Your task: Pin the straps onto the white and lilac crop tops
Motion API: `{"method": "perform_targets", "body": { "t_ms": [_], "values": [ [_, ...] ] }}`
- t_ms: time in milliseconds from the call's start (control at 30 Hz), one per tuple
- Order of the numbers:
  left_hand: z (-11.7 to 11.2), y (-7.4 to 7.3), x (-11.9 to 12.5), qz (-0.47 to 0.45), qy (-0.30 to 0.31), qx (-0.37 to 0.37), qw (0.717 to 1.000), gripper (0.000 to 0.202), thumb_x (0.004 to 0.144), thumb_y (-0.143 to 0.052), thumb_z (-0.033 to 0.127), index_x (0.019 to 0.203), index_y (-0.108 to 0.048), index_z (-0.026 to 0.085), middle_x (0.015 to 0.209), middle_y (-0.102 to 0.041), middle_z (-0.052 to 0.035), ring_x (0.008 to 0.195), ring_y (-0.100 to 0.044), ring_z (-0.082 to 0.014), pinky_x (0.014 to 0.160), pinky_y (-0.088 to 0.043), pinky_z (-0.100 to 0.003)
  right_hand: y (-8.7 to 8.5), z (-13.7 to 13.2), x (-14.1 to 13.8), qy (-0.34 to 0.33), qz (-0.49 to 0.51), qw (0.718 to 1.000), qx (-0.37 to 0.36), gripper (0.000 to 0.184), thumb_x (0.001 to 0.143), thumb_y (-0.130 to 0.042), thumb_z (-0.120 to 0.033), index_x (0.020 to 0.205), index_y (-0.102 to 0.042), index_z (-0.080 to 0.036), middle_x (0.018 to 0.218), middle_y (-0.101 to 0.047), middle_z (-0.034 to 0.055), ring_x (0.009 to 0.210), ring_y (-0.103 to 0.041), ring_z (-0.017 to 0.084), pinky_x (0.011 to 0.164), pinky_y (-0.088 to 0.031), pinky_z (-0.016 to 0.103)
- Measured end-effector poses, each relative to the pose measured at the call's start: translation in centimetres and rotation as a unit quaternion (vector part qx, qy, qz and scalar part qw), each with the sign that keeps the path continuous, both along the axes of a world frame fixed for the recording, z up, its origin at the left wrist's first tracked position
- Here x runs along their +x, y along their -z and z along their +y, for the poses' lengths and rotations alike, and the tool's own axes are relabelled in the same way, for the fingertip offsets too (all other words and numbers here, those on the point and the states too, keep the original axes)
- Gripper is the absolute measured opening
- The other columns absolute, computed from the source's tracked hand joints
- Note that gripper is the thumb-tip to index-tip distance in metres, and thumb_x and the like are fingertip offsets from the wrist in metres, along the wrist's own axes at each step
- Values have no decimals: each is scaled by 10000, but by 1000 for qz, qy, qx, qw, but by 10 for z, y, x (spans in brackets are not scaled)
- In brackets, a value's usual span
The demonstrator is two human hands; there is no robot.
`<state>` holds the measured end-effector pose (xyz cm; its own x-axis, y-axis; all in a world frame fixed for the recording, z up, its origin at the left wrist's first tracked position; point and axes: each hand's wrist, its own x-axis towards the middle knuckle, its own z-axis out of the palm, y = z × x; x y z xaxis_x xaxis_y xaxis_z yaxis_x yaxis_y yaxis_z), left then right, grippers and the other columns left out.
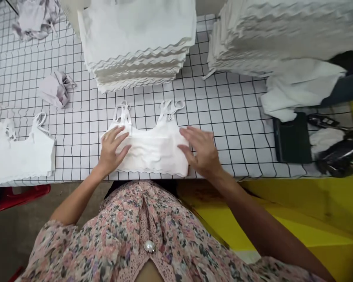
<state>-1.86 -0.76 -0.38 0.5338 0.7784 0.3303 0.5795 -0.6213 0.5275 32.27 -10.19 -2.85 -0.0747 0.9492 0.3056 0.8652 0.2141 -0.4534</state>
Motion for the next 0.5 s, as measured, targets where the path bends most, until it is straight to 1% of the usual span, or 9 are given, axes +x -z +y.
{"method": "perform_targets", "body": {
  "t_ms": [33, 67, 100, 167, 233, 300, 367, 433, 500],
  "values": [
    [11, -4, 20, -38, 28, -45, 998, 298, 1085, -670, 331, 1358, -732, 229, 1394, -771, -117, 1345, -717, -268, 1154, -586, -500, 0, 19, 5, 12, 24, 999, 20, 432, 1115, -513, -411, 1471, -694, -247, 1354, -780, 144, 1327, -671, 391, 1139, -488, 658],
    [23, -6, 41, -61, 52, -96, 992, 230, 1074, -674, 300, 1265, -765, 210, 1238, -816, -97, 1158, -772, -222, 1030, -640, -424, 0, 39, 10, 13, 37, 999, 34, 366, 1106, -516, -381, 1336, -766, -245, 1227, -807, 131, 1213, -696, 371, 1088, -516, 629],
    [34, -8, 62, -70, 65, -144, 985, 179, 1053, -685, 257, 1188, -785, 195, 1147, -825, -85, 1016, -776, -190, 928, -655, -370, 1, 60, 14, 8, 45, 998, 42, 333, 1098, -508, -343, 1222, -802, -247, 1137, -808, 121, 1132, -695, 349, 1044, -533, 602],
    [53, -9, 98, -68, 60, -201, 975, 112, 989, -715, 168, 1056, -804, 175, 1039, -820, -72, 878, -740, -161, 842, -637, -328, 2, 100, 19, -17, 42, 998, 45, 284, 1051, -544, -277, 1094, -824, -256, 1043, -779, 111, 1059, -661, 324, 990, -543, 564],
    [67, -8, 124, -63, 39, -231, 970, 121, 939, -713, 102, 979, -806, 170, 1007, -818, -65, 859, -723, -155, 846, -618, -322, 3, 132, 20, -54, 13, 998, 34, 225, 973, -620, -227, 1043, -832, -256, 997, -740, 114, 1054, -622, 326, 970, -535, 552],
    [77, -8, 138, -68, 16, -255, 964, 150, 910, -701, 67, 944, -808, 167, 1001, -820, -62, 874, -724, -155, 870, -602, -316, 2, 152, 20, -90, -22, 995, 23, 186, 917, -658, -194, 969, -830, -241, 954, -704, 120, 1057, -594, 332, 942, -525, 541],
    [83, -10, 142, -83, -2, -286, 955, 167, 886, -702, 52, 949, -814, 158, 1001, -819, -63, 858, -715, -144, 867, -586, -296, 0, 161, 18, -112, -35, 993, 33, 169, 924, -646, -191, 893, -809, -227, 911, -683, 123, 1044, -583, 327, 908, -519, 517],
    [88, -12, 141, -112, -7, -331, 937, 170, 869, -739, 75, 999, -822, 146, 1010, -813, -62, 797, -678, -117, 819, -564, -269, -3, 160, 17, -111, -20, 991, 68, 196, 966, -613, -211, 874, -786, -224, 860, -675, 113, 998, -588, 307, 894, -519, 497],
    [90, -16, 141, -147, 11, -394, 907, 194, 837, -825, 147, 1031, -824, 141, 980, -794, -49, 714, -609, -85, 725, -522, -241, -6, 153, 17, -99, 6, 990, 100, 226, 1004, -574, -226, 888, -768, -231, 803, -675, 90, 918, -598, 280, 898, -523, 485]
  ]
}}
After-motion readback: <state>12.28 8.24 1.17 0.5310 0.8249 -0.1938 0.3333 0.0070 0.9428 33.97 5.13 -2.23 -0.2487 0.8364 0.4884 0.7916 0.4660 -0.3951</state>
